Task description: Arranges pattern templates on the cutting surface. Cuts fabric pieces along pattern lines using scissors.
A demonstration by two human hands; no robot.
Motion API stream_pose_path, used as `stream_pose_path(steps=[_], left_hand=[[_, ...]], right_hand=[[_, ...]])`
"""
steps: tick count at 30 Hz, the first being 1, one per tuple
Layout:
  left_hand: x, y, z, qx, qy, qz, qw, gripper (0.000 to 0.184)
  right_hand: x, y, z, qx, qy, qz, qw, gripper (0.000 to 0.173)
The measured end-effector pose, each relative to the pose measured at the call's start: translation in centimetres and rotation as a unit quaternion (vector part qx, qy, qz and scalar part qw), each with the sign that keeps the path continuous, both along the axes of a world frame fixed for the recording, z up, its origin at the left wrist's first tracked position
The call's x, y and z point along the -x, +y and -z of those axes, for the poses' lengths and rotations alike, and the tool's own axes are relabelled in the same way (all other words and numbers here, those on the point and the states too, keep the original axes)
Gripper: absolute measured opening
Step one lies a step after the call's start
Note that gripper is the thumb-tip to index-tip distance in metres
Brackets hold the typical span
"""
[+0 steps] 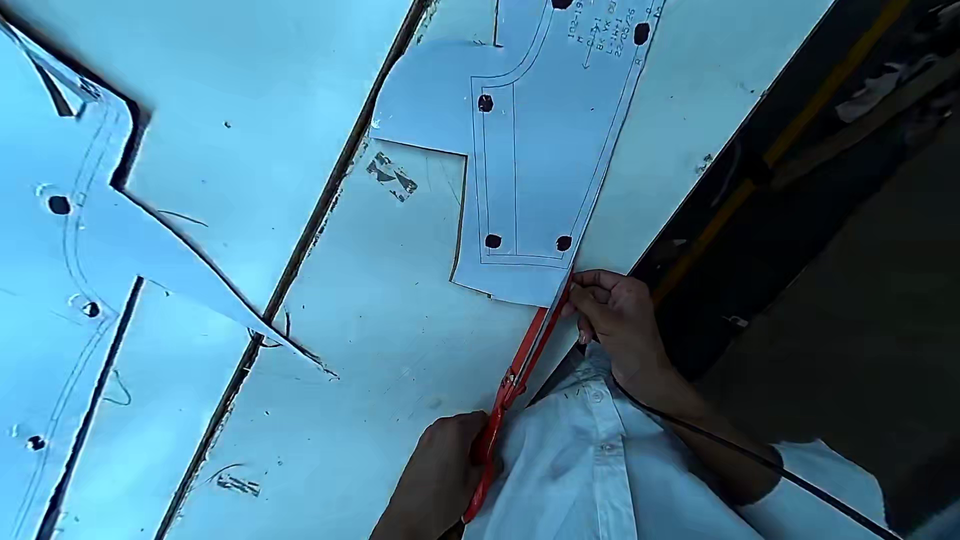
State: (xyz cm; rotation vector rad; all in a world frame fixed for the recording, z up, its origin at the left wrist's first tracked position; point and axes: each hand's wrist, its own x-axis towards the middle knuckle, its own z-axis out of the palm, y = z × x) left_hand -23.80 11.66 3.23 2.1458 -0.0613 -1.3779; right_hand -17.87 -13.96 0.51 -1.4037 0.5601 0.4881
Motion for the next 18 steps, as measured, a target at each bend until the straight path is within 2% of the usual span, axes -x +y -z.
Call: stream_pose_path(steps=[10,18], left_hand=[[-0.24,0.02,-0.11,-0.010,0.008,0.022,1.000,0.015],[-0.52,-0.83,-0.25,-0.002,-0.028,0.008,1.000,0.015]], right_hand=[[-0.34,0.35,0.00,0.019,0.000,0.006,1.000,0.012],[-0.70,0.31,0.25,0.010,0.001,0.013,1.000,0.009]])
